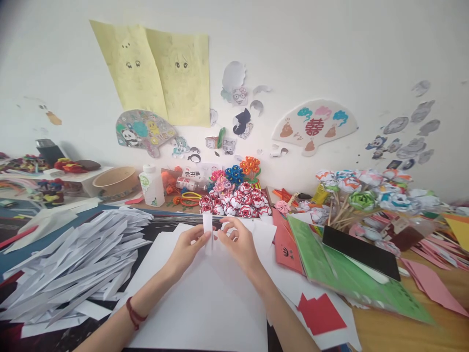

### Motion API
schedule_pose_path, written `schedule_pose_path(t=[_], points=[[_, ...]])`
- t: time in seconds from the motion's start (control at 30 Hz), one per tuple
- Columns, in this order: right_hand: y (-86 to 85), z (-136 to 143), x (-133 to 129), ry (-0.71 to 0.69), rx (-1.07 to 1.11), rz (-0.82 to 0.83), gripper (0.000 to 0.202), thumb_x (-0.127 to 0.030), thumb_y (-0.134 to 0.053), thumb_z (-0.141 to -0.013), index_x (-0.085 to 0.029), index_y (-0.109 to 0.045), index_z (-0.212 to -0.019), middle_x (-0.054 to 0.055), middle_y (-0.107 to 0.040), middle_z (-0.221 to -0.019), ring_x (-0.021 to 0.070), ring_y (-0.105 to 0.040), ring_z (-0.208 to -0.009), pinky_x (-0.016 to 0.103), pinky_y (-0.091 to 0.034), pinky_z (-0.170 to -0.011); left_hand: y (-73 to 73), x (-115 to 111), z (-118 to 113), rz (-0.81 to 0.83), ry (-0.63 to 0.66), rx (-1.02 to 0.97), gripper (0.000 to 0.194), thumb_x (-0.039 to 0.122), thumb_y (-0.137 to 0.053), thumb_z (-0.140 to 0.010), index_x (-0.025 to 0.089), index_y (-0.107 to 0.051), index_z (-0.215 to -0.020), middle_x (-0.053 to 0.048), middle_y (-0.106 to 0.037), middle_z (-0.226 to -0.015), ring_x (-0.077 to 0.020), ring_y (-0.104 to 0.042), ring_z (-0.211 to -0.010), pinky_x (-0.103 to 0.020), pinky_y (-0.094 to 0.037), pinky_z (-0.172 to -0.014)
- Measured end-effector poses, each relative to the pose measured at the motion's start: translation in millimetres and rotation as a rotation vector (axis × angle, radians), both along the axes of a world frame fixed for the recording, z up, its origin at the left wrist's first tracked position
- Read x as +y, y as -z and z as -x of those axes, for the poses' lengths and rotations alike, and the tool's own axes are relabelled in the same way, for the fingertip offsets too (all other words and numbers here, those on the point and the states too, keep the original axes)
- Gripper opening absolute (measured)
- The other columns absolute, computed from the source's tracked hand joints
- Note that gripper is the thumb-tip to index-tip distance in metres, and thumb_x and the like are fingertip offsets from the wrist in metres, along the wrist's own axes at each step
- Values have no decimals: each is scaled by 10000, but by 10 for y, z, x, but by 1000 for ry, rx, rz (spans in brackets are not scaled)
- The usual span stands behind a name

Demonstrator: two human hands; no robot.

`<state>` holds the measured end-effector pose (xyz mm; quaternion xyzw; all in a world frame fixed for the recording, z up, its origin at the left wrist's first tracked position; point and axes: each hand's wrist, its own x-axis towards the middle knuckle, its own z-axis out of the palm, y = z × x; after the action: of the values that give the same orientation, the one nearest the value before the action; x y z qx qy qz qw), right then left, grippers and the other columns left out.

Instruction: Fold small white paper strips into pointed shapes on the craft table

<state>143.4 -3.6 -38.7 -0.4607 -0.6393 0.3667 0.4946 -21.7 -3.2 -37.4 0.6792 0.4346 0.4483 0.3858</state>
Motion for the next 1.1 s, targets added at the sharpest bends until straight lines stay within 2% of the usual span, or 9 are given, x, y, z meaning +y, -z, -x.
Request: schedule_pose_path(t=[0.1, 0.23, 0.4, 0.53, 0.8, 1.0, 1.1], points=[[-19, -28, 11, -15, -13, 15, 363, -400, -607, -791, -197, -590, -1091, 14, -591, -842, 107, -544, -574, 215, -394, -505, -26, -35, -15, 8, 110, 67, 376, 447, -439, -883, 159, -661, -980, -49, -704, -833, -187, -611, -778, -252, -417, -670], [-27, -29, 1, 20, -33, -34, 242, -394, -616, -787, -153, -643, -783, 15, -592, -721, 109, -491, -566, 227, -372, -522, -46, -90, -40, 23, 181, 98, 358, 448, -434, -887, 170, -649, -955, -40, -702, -814, -173, -600, -744, -247, -416, -661], [-20, -19, -20, -29, 17, 42, 264, -416, -622, -778, -155, -637, -743, -2, -553, -610, 117, -476, -530, 232, -367, -499, -54, -111, -49, -23, 72, 77, 309, 437, -474, -871, 186, -653, -890, -24, -690, -866, -162, -591, -774, -252, -417, -733], [-17, -10, -32, -66, 34, 32, 271, -420, -613, -784, -157, -634, -726, 4, -539, -652, 111, -475, -527, 234, -369, -494, -42, -122, -60, -3, -9, 33, 326, 443, -508, -852, 165, -666, -790, -27, -682, -778, -148, -563, -691, -238, -413, -664], [-70, -26, -42, -137, 36, 29, 275, -403, -601, -794, -158, -618, -670, 1, -518, -668, 93, -463, -499, 237, -349, -489, -15, -118, -45, 17, -30, -11, 311, 448, -569, -809, 159, -665, -743, -27, -680, -730, -147, -564, -659, -235, -416, -620], [-73, -36, -43, -127, 52, 42, 263, -393, -633, -773, -153, -623, -666, 0, -528, -660, 91, -465, -495, 236, -353, -486, -20, -107, -29, 10, -3, 25, 308, 448, -559, -815, 162, -668, -778, -27, -688, -746, -148, -582, -669, -240, -419, -629], [-70, -41, -48, -138, 79, 57, 253, -381, -629, -782, -152, -623, -674, -7, -522, -624, 92, -462, -498, 230, -347, -482, -46, -97, -14, -16, -23, 57, 277, 432, -560, -818, 176, -662, -848, -27, -692, -819, -157, -593, -726, -250, -416, -659]])
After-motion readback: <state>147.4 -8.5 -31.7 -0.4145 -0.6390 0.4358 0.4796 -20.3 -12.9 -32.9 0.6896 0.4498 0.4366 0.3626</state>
